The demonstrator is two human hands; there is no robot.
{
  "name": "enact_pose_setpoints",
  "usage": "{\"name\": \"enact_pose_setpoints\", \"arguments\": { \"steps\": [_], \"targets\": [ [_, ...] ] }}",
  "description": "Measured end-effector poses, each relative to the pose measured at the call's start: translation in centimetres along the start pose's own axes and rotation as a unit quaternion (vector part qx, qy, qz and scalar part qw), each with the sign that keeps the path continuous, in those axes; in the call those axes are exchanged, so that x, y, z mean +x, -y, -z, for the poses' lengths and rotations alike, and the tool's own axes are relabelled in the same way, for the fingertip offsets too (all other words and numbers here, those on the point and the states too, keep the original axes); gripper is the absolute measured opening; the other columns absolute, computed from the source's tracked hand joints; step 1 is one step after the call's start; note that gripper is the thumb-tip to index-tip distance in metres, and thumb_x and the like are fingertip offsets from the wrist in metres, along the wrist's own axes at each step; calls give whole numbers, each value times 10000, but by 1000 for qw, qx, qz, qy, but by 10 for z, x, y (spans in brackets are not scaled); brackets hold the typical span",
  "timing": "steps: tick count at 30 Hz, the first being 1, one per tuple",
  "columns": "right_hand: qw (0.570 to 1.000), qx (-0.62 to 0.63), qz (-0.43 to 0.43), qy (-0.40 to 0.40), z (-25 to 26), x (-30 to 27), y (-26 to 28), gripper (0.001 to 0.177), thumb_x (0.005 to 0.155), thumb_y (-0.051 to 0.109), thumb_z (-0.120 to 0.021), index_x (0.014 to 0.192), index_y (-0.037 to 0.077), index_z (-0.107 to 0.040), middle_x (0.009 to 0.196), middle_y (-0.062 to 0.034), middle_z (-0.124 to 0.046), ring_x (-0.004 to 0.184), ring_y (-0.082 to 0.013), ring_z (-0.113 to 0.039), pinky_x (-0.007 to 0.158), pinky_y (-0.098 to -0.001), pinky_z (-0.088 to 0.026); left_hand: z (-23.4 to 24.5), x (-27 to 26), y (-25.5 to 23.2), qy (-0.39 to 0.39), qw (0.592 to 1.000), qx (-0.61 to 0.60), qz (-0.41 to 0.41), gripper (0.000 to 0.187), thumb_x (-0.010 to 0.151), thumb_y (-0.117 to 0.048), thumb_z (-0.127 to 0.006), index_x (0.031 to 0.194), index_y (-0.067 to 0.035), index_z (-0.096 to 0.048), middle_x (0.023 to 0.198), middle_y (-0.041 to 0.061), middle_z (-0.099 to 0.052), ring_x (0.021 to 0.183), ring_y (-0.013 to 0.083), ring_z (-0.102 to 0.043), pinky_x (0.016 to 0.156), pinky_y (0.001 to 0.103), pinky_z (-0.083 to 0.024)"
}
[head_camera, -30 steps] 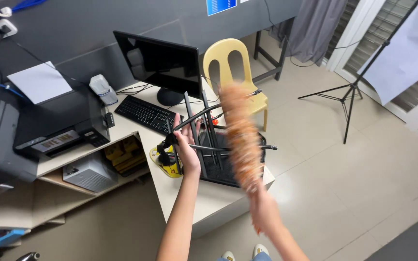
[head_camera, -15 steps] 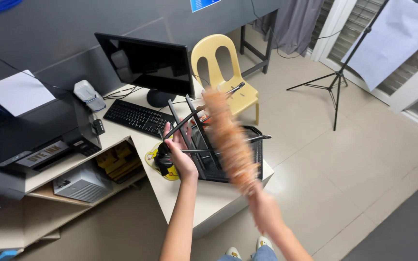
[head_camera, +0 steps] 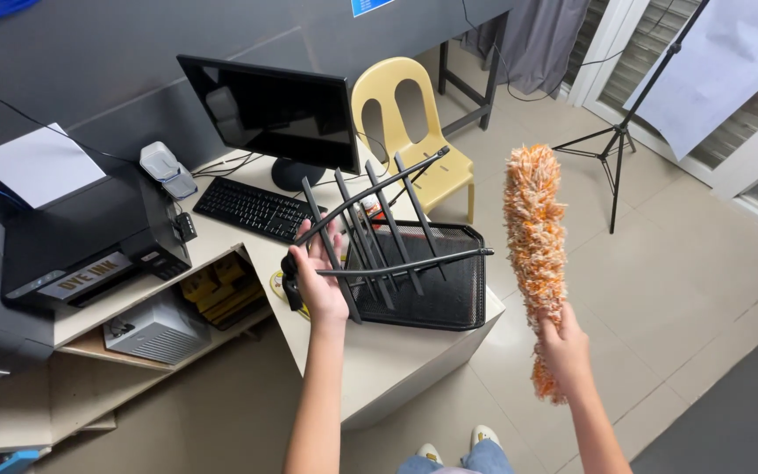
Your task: The person uses an orange duster to clean a black metal wire rack and several black mesh trays. They wipe the rack's frame and mesh bottom, then dust the trays individually, flipping them over to clean both sides before placing them back on the desk.
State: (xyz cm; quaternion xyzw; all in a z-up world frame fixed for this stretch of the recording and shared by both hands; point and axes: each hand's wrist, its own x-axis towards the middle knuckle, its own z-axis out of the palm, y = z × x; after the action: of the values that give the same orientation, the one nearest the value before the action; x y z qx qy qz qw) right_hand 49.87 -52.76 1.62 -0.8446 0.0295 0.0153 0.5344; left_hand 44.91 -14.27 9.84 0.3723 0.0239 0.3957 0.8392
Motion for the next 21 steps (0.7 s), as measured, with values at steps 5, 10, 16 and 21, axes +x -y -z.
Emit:
{"name": "enact_pose_setpoints", "arguments": {
  "steps": [5,10,16,21],
  "targets": [
    [996,80,-24,-9,11,-12,10,285,1022,212,-570,1280,94,-599,810,-28,-626,667,-112,-549,596,-324,-483,-21,17,-8,72,996,18,48,600,1084,-516,-395,1438,-36,-450,1432,204,-612,1350,294,-590,1171,381,-454],
    [984,179,-20,-9,15,-14,3,283,1049,217,-545,1297,93,-598,843,20,-581,662,-67,-491,566,-285,-429,-30,38,-7,210,964,76,143,572,1078,-502,-446,1404,-34,-494,1379,217,-648,1273,276,-630,1153,381,-466],
    [977,209,-31,19,16,-23,-11,298,1030,192,-534,1306,87,-573,878,24,-605,657,-64,-517,567,-269,-455,-52,43,-14,392,879,185,199,528,1093,-463,-512,1317,2,-621,1323,141,-668,1271,227,-637,1170,340,-455],
    [981,185,-48,33,11,-34,-16,313,1031,202,-550,1318,85,-589,933,28,-642,694,-42,-507,587,-258,-438,-36,42,-11,420,791,400,192,447,1039,-425,-593,1169,-26,-747,1087,108,-706,1045,160,-617,945,308,-467]
  ]
}}
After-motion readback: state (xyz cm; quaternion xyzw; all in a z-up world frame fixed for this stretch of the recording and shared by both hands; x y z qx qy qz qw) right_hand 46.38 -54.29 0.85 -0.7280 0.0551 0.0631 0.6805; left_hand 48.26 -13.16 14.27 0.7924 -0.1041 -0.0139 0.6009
